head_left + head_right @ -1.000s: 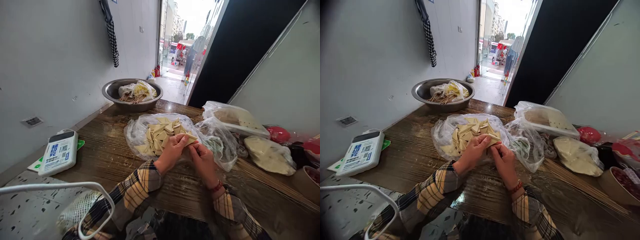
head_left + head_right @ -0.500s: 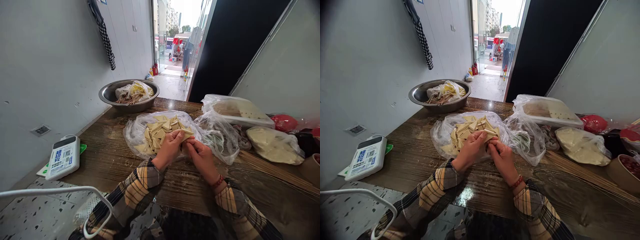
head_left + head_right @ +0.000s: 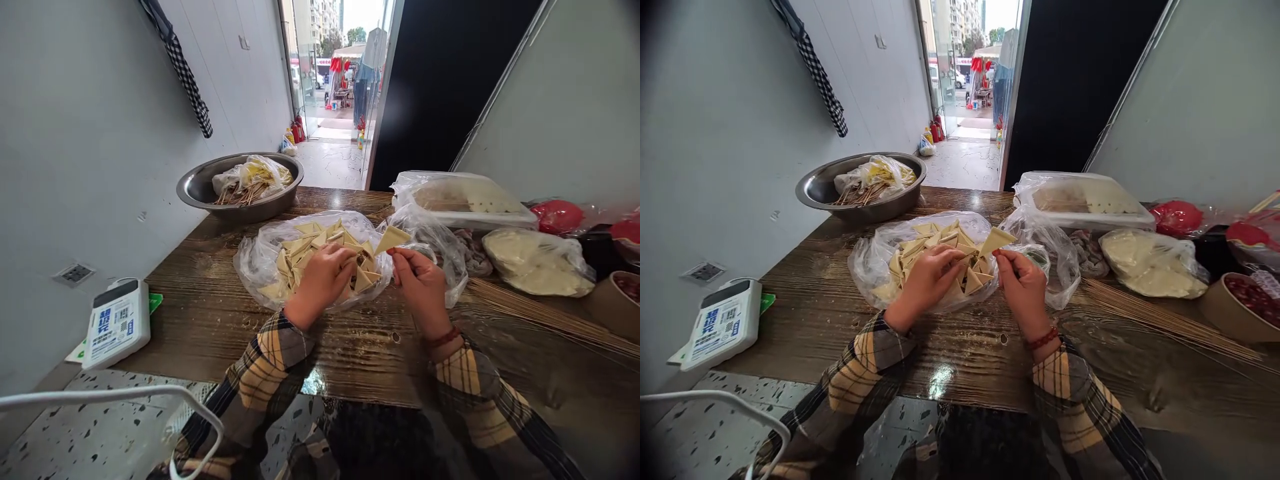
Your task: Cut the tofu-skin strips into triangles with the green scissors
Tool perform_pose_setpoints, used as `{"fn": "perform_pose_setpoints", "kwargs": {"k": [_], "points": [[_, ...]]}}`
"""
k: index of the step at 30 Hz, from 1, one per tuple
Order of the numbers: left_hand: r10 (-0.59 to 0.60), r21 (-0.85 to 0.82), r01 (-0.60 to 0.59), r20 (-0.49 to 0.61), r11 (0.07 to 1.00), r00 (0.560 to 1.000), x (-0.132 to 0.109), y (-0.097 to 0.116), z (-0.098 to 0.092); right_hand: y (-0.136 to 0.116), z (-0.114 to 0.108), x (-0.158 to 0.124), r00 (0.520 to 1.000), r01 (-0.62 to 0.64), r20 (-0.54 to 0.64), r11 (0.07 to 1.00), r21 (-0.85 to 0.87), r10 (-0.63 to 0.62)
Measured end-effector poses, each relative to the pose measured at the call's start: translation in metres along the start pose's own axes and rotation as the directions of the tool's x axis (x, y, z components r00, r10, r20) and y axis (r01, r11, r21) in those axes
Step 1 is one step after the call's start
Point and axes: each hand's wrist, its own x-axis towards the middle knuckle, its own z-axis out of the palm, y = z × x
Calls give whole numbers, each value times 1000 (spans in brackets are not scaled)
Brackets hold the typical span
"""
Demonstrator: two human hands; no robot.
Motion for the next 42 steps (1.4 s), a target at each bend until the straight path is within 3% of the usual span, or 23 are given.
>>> {"fn": "perform_pose_setpoints", "kwargs": {"k": [3, 6, 17, 21, 25, 28, 30, 31, 34, 37, 42], "points": [[147, 150, -165, 124, 975, 981, -1, 7, 3, -3, 1, 0, 1000, 8, 12, 1000, -12, -7], [195, 210, -245, 234, 947, 953, -2, 9, 6, -7, 1, -1, 1000, -1, 28, 1000, -9, 1], [90, 353, -199, 301, 914, 949, -2, 7, 5, -5, 1, -1, 999, 22, 44, 999, -44, -20], [104, 327, -211, 315, 921, 943, -2, 6, 6, -6, 1, -2, 998, 36, 51, 998, -51, -33], [99, 188, -139, 207, 972, 973, -1, 3, 4, -9, 1, -3, 998, 24, 56, 999, -46, -21], [-53, -66, 50, -44, 997, 998, 1, 0, -2, -11, 0, -6, 998, 20, 67, 1000, -23, -19], [-252, -354, 179, -173, 918, 952, 2, -2, -5, -13, 0, -9, 996, 12, 91, 1000, -25, -9], [-351, -511, 215, -184, 832, 918, 3, -3, -7, -13, 0, -11, 994, 5, 106, 1000, -31, -2], [-520, -847, 219, -78, 485, 851, 4, -6, -9, -12, 3, -18, 983, -8, 181, 999, -44, 16], [-552, -949, 180, 8, 258, 834, 5, -7, -11, -11, 8, -24, 956, 14, 293, 996, -84, 11], [-566, -983, 152, 65, 107, 822, 4, -7, -12, -10, 15, -29, 915, 98, 401, 985, -140, -34]]}}
